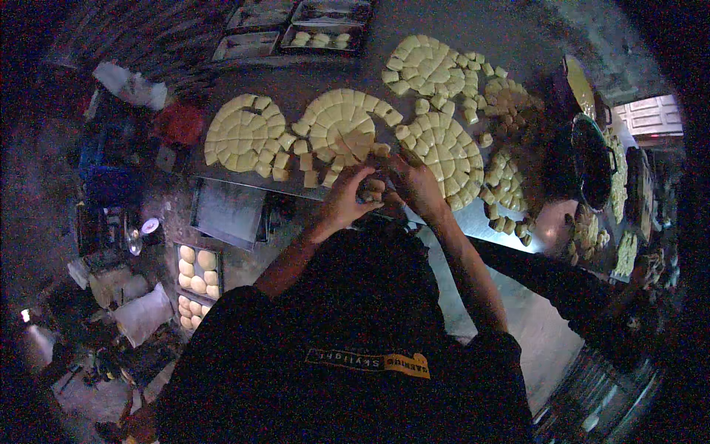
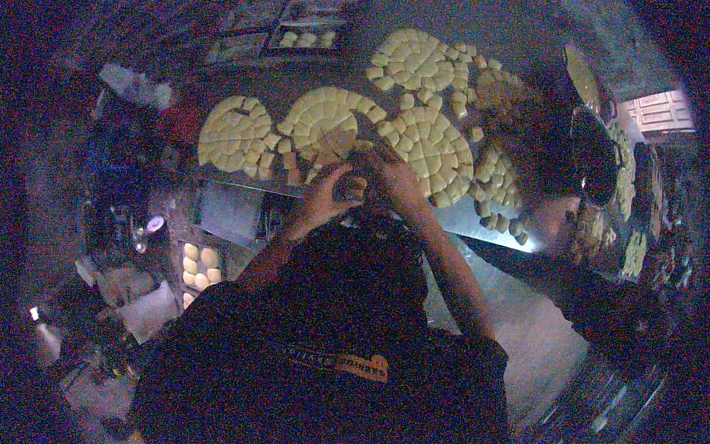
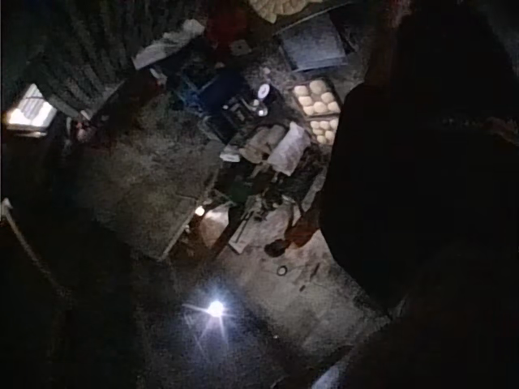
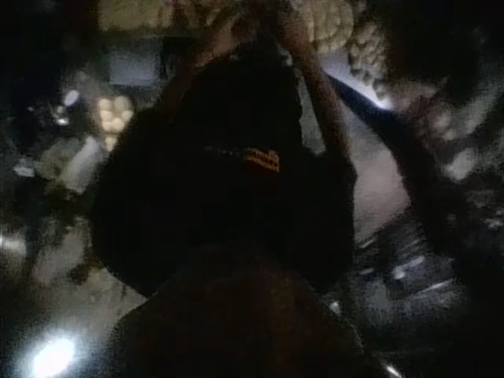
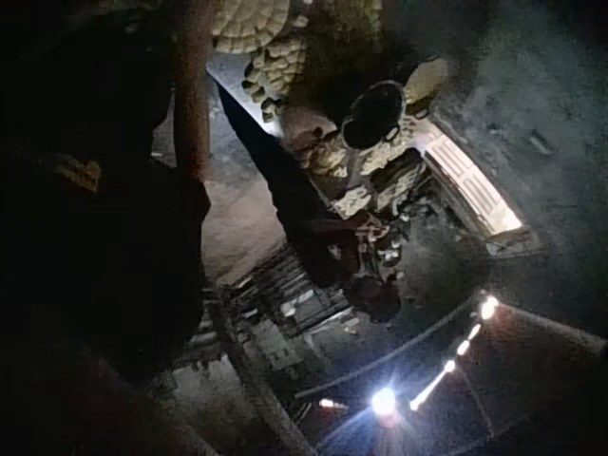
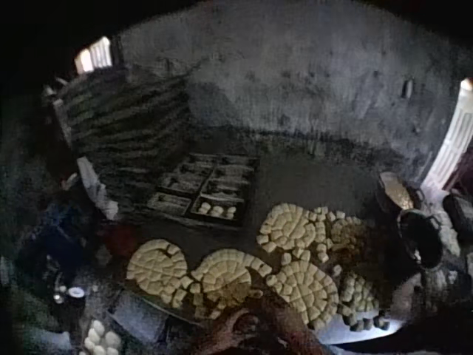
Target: The person prepares dough pieces by hand on a metal table, repeatedly pinching and folding small portions and placing them together into circular patterns.
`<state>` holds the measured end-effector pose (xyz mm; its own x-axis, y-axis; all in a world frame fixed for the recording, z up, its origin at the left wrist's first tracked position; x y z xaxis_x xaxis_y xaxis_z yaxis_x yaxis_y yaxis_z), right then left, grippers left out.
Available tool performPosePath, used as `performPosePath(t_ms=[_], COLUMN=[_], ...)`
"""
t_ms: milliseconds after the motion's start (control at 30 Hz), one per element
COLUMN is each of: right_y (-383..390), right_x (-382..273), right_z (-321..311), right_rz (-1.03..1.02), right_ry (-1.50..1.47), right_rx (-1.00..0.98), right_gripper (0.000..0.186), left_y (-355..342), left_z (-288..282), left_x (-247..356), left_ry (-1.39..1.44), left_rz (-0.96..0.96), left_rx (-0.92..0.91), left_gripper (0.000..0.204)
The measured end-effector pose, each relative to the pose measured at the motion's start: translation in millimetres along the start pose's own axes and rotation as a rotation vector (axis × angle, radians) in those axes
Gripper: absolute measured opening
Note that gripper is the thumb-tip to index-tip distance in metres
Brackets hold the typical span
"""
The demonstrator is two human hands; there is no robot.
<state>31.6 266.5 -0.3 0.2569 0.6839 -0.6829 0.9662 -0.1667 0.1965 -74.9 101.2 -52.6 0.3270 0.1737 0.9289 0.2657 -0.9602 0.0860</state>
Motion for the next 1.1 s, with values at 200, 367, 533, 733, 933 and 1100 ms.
performPosePath(t_ms=[200, 367, 533, 733, 933, 1100], right_y=[-60, -31, 21, 61, 132, 212], right_x=[-8, -15, -61, -75, 8, 56], right_z=[-3, -27, -52, -107, -148, -113], right_rz=[-0.075, -0.147, -0.086, -0.142, -0.014, 0.096], right_ry=[0.314, -0.369, -0.634, 0.051, -0.688, -1.134], right_rx=[0.045, -0.179, -0.108, 0.450, 0.391, 0.441], right_gripper=[0.051, 0.039, 0.036, 0.038, 0.044, 0.046], left_y=[5, 25, 18, -33, -89, -127], left_z=[-22, -12, 3, 31, 66, 110], left_x=[62, 55, 97, 132, 227, 267], left_ry=[0.031, 0.483, 0.612, 0.785, -0.226, -0.467], left_rz=[-0.029, -0.016, -0.021, -0.114, 0.444, 0.896], left_rx=[0.108, 0.359, 0.471, 0.474, 0.247, -0.061], left_gripper=[0.051, 0.045, 0.039, 0.033, 0.051, 0.052])
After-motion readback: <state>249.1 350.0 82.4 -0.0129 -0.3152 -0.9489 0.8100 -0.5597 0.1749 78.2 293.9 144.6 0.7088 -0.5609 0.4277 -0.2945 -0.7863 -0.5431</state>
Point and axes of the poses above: each hand's wrist, its own y-axis away from the middle knuckle, its own z-axis out of the palm, x = y × z, the point moved 4 cm from there along -y, towards the middle knuckle, and after that the axes turned 12 degrees about -x, right-handed, at the moved point
